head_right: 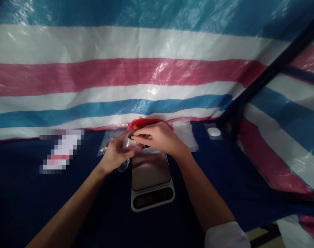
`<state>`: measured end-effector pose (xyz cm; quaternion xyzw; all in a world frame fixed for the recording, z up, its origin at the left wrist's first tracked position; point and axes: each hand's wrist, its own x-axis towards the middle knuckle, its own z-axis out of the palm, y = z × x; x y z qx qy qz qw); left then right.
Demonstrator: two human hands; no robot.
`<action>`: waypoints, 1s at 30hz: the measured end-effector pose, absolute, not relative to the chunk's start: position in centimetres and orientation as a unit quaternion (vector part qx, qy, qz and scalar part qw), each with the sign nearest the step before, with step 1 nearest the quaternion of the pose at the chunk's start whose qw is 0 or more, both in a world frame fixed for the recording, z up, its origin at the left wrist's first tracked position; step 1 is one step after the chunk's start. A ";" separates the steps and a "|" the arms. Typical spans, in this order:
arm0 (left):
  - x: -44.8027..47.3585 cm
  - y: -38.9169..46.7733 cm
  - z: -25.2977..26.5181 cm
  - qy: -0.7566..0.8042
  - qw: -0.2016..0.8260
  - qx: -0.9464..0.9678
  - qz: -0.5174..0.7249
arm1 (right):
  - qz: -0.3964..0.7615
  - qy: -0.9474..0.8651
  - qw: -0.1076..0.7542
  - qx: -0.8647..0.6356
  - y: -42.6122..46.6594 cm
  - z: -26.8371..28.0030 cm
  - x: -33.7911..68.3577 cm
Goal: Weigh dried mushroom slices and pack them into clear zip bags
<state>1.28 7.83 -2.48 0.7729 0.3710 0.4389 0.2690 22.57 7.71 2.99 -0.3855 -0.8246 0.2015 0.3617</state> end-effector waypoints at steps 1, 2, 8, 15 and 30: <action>1.3 7.8 -2.5 0.369 0.272 0.774 0.437 | 0.204 -0.827 0.357 -0.384 7.7 2.9 22.4; 1.3 7.8 -2.6 0.368 0.276 0.775 0.434 | 0.209 -0.828 0.354 -0.381 7.7 2.9 22.3; 1.3 7.9 -3.2 0.374 0.281 0.771 0.432 | 0.240 -0.803 0.380 -0.392 7.9 2.6 22.4; 1.6 7.8 -3.1 0.371 0.292 0.764 0.440 | 0.265 -0.803 0.384 -0.371 8.0 2.6 22.3; 1.4 8.1 -3.3 0.376 0.289 0.761 0.442 | 0.326 -0.804 0.355 -0.348 8.4 1.9 21.9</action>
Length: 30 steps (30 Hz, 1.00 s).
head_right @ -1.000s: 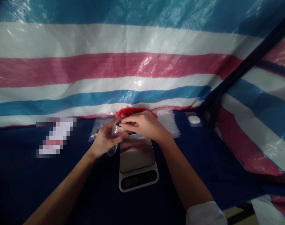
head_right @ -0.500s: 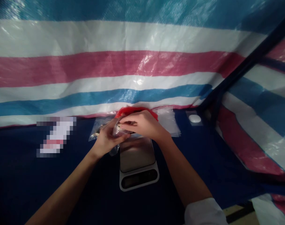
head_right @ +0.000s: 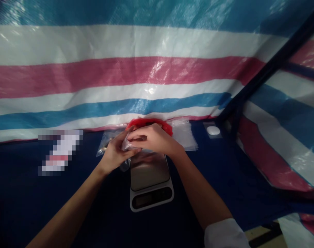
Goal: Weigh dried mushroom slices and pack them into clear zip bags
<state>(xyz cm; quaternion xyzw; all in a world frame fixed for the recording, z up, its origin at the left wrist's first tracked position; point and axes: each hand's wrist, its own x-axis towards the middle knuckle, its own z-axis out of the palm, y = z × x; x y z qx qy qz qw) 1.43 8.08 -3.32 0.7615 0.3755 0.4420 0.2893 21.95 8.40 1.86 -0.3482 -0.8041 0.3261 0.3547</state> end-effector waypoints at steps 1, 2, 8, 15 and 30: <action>1.4 8.1 -3.3 0.379 0.291 0.760 0.440 | 0.333 -0.802 0.358 -0.343 8.3 2.0 22.0; 1.4 8.1 -3.2 0.383 0.293 0.759 0.437 | 0.341 -0.799 0.360 -0.341 8.3 2.1 22.1; 1.2 7.8 -2.1 0.405 0.313 0.739 0.439 | 0.328 -0.778 0.368 -0.389 8.8 2.5 24.6; 0.4 8.0 -1.4 0.430 0.370 0.687 0.454 | 0.186 -0.776 0.310 -0.517 10.7 0.8 27.3; 0.3 8.0 -1.0 0.428 0.372 0.688 0.452 | 0.052 -0.856 0.204 -0.472 10.3 -0.7 23.7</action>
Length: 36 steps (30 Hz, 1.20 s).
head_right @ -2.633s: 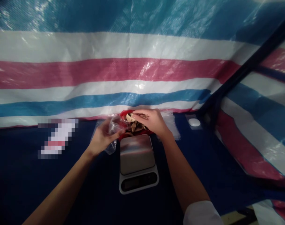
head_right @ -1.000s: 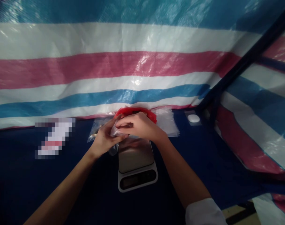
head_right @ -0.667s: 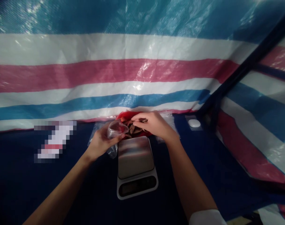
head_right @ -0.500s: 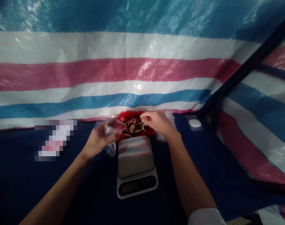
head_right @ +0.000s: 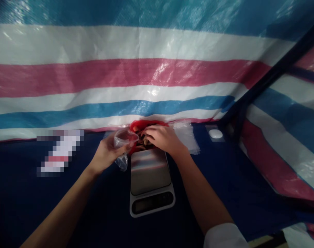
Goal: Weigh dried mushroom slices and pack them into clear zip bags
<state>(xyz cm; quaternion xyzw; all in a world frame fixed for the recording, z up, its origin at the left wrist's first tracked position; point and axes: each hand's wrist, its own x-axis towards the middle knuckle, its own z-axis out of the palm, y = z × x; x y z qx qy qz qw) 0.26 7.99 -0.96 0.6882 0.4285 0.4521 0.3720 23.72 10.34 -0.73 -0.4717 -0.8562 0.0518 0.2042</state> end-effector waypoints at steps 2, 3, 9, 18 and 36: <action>0.2 8.0 -0.8 0.425 0.378 0.687 0.452 | 0.048 -0.867 0.201 -0.453 10.3 -1.1 23.2; 0.2 8.0 -0.8 0.424 0.379 0.687 0.452 | 0.045 -0.870 0.199 -0.449 10.3 -1.4 23.0; 0.0 8.1 -0.9 0.425 0.377 0.687 0.453 | 0.043 -0.880 0.172 -0.440 10.4 -2.2 22.6; -0.1 8.1 -0.9 0.422 0.389 0.680 0.457 | 0.018 -0.861 0.162 -0.482 10.3 -2.5 22.2; 0.1 8.1 -1.4 0.421 0.392 0.683 0.449 | 0.133 -0.802 0.323 -0.484 11.2 -2.7 23.5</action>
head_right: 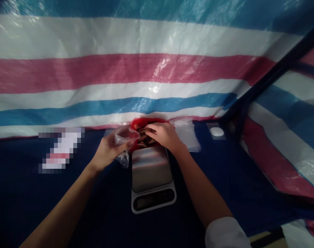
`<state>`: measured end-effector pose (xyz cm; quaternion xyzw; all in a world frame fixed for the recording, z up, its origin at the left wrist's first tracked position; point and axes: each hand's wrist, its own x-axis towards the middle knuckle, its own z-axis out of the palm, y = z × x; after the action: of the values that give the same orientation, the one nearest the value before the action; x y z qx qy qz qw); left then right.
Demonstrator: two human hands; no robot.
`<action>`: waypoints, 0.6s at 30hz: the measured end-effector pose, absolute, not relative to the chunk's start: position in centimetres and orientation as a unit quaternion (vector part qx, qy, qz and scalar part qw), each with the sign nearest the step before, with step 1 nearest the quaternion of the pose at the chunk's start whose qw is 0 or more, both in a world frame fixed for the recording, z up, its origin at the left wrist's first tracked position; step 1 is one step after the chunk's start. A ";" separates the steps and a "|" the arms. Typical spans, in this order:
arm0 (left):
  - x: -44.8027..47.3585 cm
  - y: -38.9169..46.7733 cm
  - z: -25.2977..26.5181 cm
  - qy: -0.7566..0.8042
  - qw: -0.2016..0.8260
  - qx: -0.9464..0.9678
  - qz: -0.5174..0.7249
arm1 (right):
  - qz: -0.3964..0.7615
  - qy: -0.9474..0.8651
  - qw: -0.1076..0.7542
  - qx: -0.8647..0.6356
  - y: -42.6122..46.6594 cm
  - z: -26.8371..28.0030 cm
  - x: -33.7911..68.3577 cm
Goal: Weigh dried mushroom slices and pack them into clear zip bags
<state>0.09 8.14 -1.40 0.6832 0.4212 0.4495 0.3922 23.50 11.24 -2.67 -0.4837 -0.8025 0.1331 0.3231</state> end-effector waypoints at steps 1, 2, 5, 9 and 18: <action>0.1 8.1 -1.4 0.420 0.392 0.686 0.446 | 0.150 -0.795 0.338 -0.482 11.3 -2.9 23.6; 0.1 8.1 -1.5 0.422 0.392 0.688 0.443 | 0.167 -0.786 0.350 -0.482 11.4 -3.1 23.6; 0.1 8.0 -1.7 0.430 0.390 0.688 0.436 | 0.199 -0.761 0.376 -0.490 11.7 -3.7 23.9; 0.2 8.1 -2.1 0.429 0.400 0.686 0.430 | 0.223 -0.738 0.404 -0.492 12.0 -3.8 24.3; 0.8 8.3 -2.4 0.397 0.393 0.700 0.445 | 0.221 -0.742 0.414 -0.479 11.8 -2.8 24.6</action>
<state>0.80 8.26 -2.38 0.6997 0.3975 0.4450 0.3930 24.61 11.80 -2.82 -0.4786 -0.7418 0.2213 0.4145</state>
